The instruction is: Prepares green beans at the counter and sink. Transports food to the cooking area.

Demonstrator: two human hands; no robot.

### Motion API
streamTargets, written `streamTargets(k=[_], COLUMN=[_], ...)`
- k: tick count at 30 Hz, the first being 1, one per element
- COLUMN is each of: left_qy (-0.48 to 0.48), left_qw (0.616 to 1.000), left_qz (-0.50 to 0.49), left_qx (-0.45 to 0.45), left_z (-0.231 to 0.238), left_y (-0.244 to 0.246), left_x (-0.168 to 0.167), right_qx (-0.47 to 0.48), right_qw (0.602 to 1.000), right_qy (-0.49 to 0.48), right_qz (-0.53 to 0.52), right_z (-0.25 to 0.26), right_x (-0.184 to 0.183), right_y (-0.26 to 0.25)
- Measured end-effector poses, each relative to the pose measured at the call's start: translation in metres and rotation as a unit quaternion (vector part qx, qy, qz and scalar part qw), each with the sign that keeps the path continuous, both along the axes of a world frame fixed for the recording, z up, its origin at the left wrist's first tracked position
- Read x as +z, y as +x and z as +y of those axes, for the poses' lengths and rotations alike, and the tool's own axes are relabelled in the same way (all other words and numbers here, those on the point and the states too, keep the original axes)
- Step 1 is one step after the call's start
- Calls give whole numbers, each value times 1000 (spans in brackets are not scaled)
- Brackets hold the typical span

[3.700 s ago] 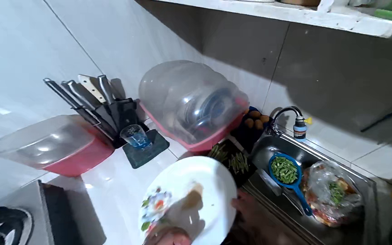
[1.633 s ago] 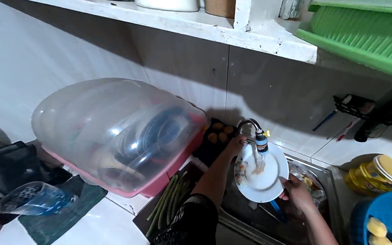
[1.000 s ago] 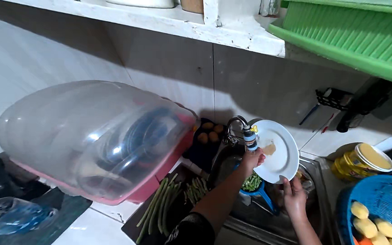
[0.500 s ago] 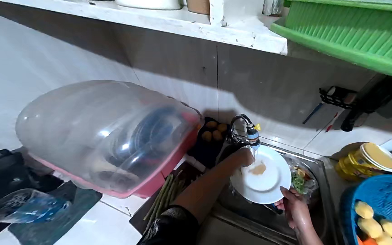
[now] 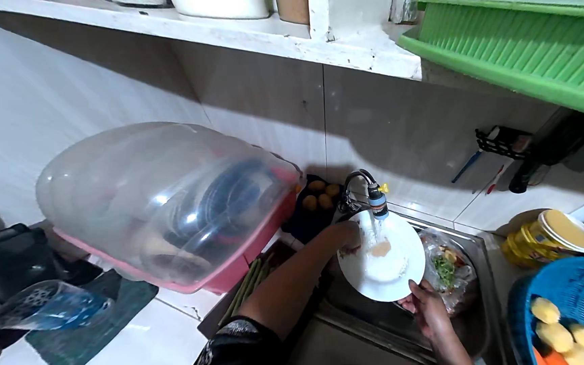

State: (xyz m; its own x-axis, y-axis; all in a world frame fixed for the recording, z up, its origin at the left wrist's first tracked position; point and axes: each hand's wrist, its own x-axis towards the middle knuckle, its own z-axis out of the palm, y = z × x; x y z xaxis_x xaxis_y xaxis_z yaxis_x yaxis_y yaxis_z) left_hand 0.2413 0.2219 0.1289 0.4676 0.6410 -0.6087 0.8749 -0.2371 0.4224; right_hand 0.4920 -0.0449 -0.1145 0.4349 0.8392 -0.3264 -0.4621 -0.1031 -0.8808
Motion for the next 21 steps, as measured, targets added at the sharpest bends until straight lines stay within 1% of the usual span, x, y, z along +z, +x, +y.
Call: streamTargets(k=[3,5,7,8,9,11,12,15,17,18,20,21], left_qy=[-26,19,73,77,59,-36,-90,-214,-274,-300,-325,-329], left_qw=[999,999,997,996,996,980,961,871,818,799,786,790], left_qz=[18,38,30,7,-31,-142,-198,-352,-407,-424,-430,-424], left_qx=[-5,1,25,43,67,132,169,267,299,303,302,297], left_z=[-4,1,4,7,13,23,21,-3,-10,-12,-13,-13], left_y=[-1,6,17,26,35,55,64,83,96,101,109,111], left_x=[-26,-70,-114,-135,-159,-200,-205,-186,-181,-179,-178,-177], right_qx=[-23,-40,-54,-58,-62,-76,-85,-99,-106,-109,-115,-119], right_qw=[998,994,984,977,969,950,938,894,862,843,800,773], right_qy=[2,-5,-30,-37,-36,-20,-13,-10,-14,-20,-43,-59], right_qz=[-56,-102,-166,-200,-236,-304,-336,-438,-496,-526,-587,-620], right_z=[4,4,4,3,2,1,-1,-8,-11,-12,-14,-16], right_x=[18,33,55,65,75,89,94,117,132,138,151,158], right_y=[20,33,41,45,49,59,65,70,65,61,51,45])
